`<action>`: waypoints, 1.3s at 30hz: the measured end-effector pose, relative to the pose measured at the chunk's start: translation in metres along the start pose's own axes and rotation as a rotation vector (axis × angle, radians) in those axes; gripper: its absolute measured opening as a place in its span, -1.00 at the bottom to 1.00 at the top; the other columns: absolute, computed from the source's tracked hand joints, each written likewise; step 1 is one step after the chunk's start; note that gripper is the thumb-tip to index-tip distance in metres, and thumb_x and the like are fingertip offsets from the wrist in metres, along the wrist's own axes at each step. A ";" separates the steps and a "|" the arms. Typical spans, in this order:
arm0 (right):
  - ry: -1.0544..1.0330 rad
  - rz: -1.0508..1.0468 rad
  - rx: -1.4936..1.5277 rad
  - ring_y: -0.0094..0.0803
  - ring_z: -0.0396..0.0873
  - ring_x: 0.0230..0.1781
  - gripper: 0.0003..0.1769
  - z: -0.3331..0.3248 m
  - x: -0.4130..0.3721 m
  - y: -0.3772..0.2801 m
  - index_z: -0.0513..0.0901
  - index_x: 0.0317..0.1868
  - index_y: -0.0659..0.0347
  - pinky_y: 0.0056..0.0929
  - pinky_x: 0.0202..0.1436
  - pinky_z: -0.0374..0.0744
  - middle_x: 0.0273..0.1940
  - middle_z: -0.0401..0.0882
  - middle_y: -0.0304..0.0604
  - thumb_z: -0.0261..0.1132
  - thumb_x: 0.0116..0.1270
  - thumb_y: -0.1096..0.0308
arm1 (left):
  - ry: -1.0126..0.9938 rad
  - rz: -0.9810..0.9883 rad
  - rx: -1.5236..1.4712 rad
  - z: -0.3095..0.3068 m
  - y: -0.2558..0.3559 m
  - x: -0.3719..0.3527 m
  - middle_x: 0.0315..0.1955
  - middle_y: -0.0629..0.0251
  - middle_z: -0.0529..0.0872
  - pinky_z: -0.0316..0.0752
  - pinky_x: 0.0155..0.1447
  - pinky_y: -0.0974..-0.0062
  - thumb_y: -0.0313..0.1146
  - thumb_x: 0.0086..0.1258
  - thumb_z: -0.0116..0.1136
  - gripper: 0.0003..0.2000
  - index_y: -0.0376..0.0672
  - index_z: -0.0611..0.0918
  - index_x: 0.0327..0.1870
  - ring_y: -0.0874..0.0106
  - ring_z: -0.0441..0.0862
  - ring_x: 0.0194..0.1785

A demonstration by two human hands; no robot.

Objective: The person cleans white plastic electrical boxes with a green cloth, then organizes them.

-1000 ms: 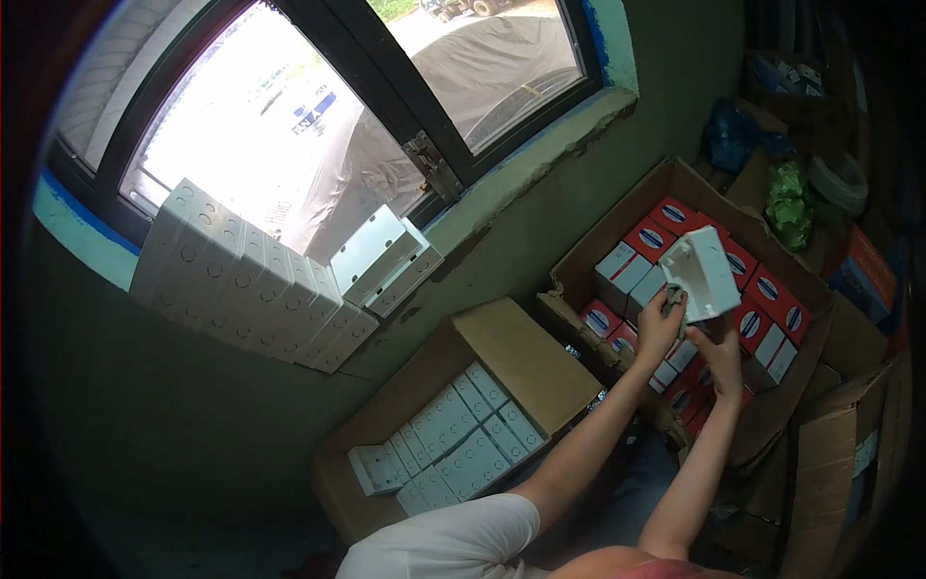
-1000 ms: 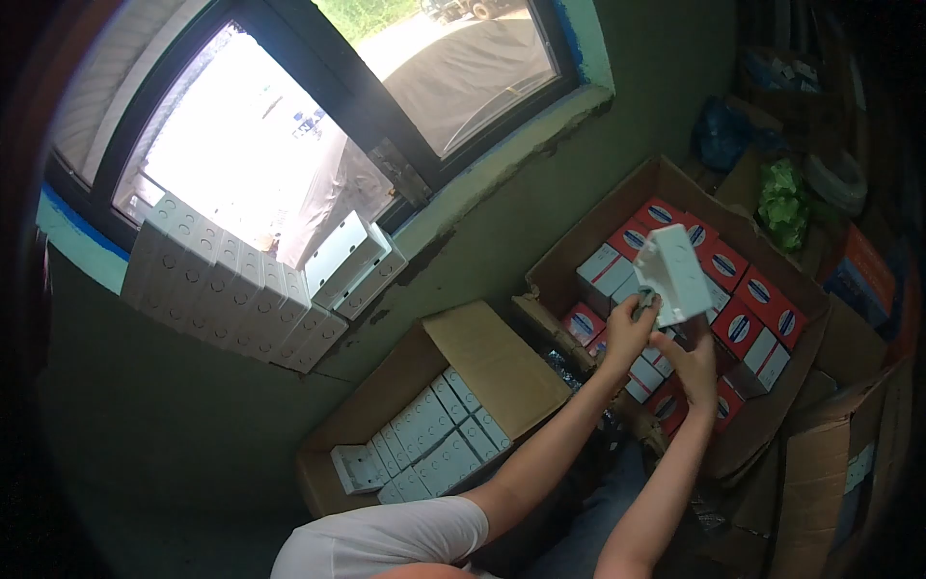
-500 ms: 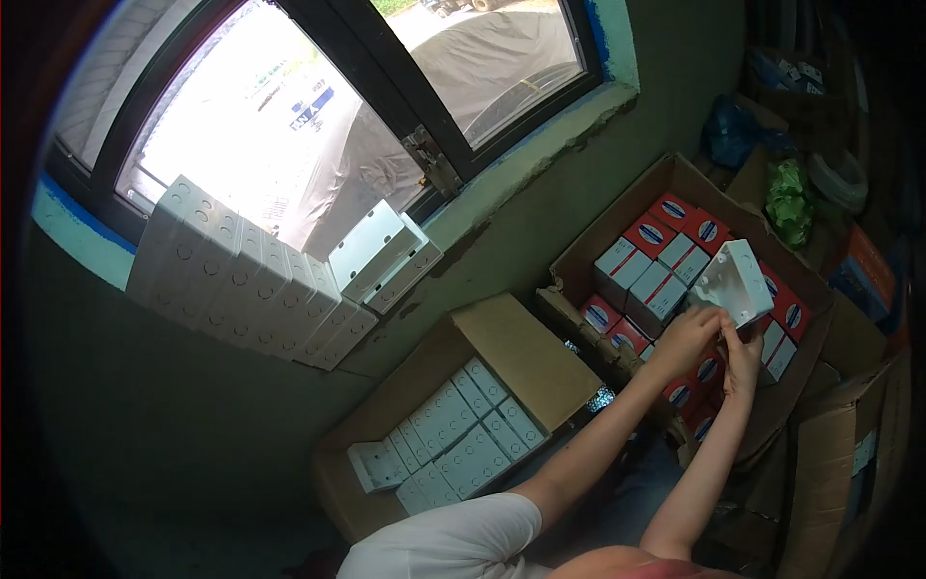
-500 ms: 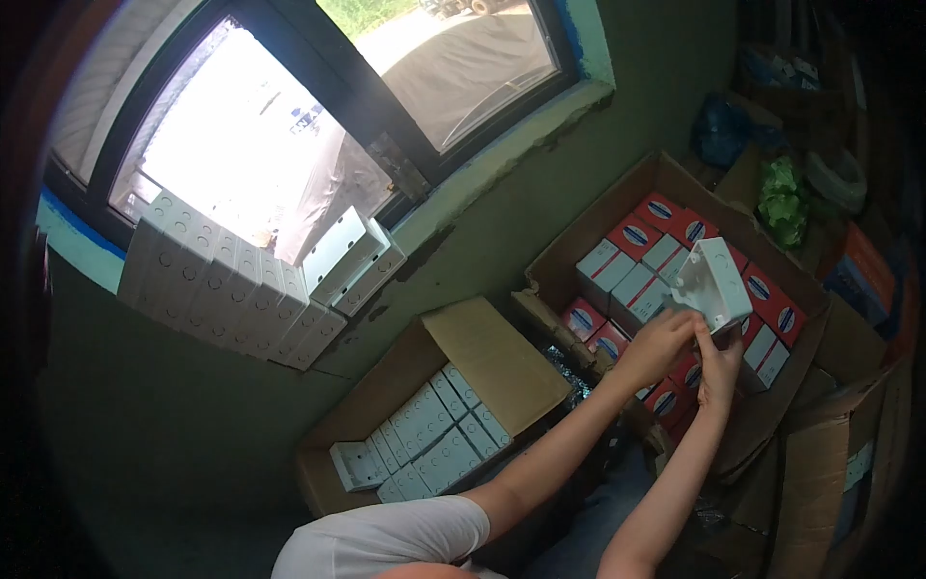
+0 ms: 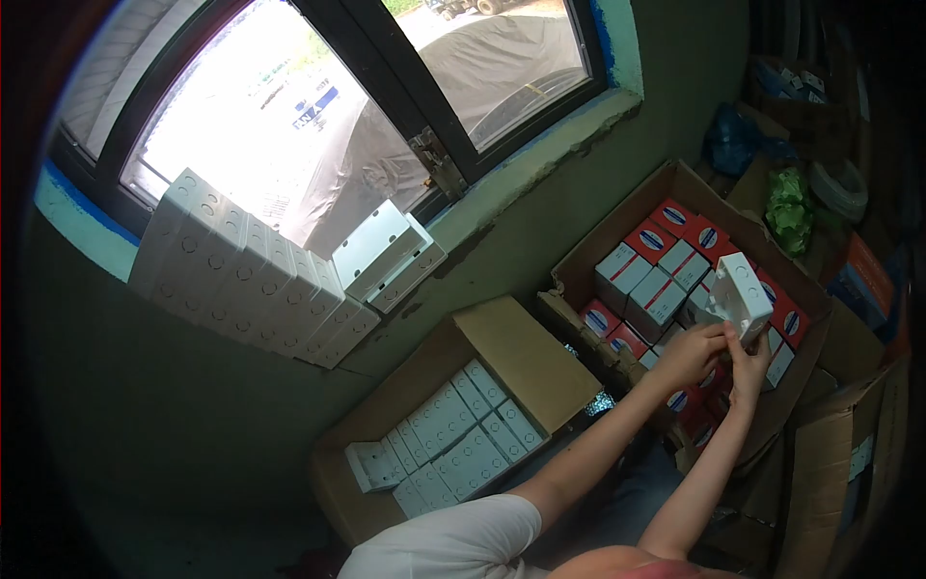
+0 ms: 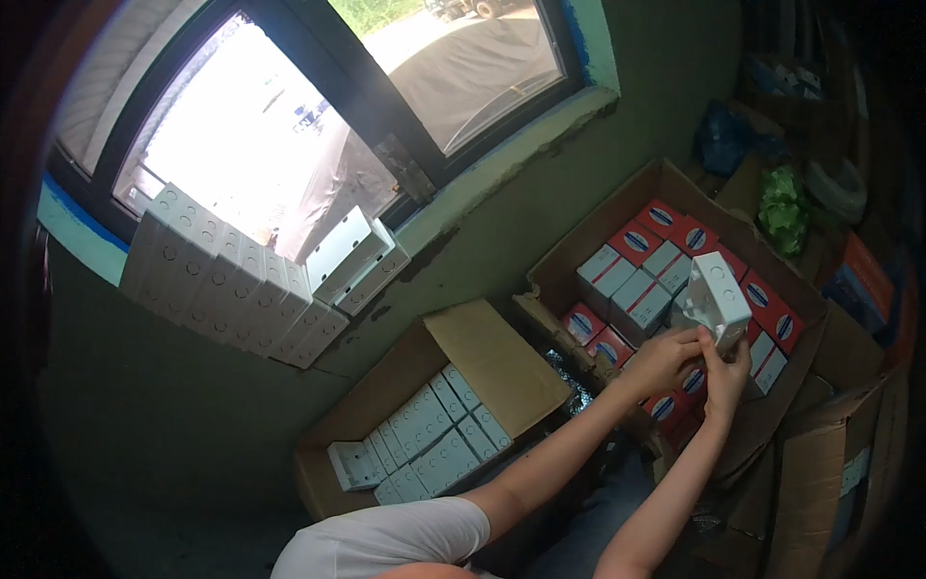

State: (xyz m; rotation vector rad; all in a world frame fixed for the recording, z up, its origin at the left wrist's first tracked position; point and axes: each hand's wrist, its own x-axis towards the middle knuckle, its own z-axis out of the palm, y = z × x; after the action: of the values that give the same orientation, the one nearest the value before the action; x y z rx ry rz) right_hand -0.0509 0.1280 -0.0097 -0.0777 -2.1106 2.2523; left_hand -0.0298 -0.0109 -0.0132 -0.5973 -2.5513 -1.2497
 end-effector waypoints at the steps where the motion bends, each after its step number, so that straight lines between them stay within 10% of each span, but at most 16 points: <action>1: 0.042 -0.003 0.026 -0.35 0.44 0.16 -0.41 -0.003 0.000 -0.002 0.45 0.23 0.29 -0.37 0.21 0.40 0.12 0.50 -0.09 0.43 0.27 0.24 | 0.059 0.091 -0.014 0.004 0.002 0.002 0.06 0.33 0.61 0.54 0.02 0.24 -0.47 0.08 0.23 -0.61 -0.05 0.62 0.02 0.14 0.56 -0.04; 9: 0.020 -0.090 0.022 -0.36 0.42 0.18 -0.37 0.004 -0.004 -0.023 0.45 0.23 0.33 -0.38 0.26 0.36 0.15 0.49 -0.09 0.42 0.27 0.15 | 0.433 0.050 0.280 0.002 -0.006 0.006 -0.05 0.39 0.63 0.56 -0.17 0.31 -0.53 0.02 0.24 -0.64 -0.08 0.60 -0.09 0.23 0.57 -0.26; 31: 0.208 -0.216 0.060 -0.39 0.53 0.02 -0.48 0.008 0.016 0.003 0.54 0.07 0.33 -0.38 0.10 0.46 -0.01 0.59 -0.12 0.42 0.28 0.12 | 0.254 0.114 -0.066 0.019 0.024 -0.001 -0.03 0.39 0.65 0.55 -0.15 0.33 -0.57 -0.04 0.15 -0.62 -0.09 0.64 -0.11 0.24 0.59 -0.19; 39: 0.166 -0.154 0.048 -0.37 0.49 0.09 -0.41 0.013 0.007 -0.009 0.52 0.14 0.32 -0.36 0.12 0.46 0.05 0.55 -0.08 0.40 0.29 0.05 | 0.376 0.075 0.321 0.003 -0.012 0.002 -0.09 0.50 0.65 0.54 -0.30 0.45 -0.47 0.01 0.27 -0.65 0.01 0.64 -0.10 0.40 0.57 -0.30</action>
State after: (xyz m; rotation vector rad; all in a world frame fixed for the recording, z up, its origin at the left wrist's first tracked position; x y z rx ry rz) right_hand -0.0584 0.1165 0.0001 -0.0926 -1.9097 2.1280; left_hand -0.0368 -0.0148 -0.0226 -0.3456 -2.3161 -0.8096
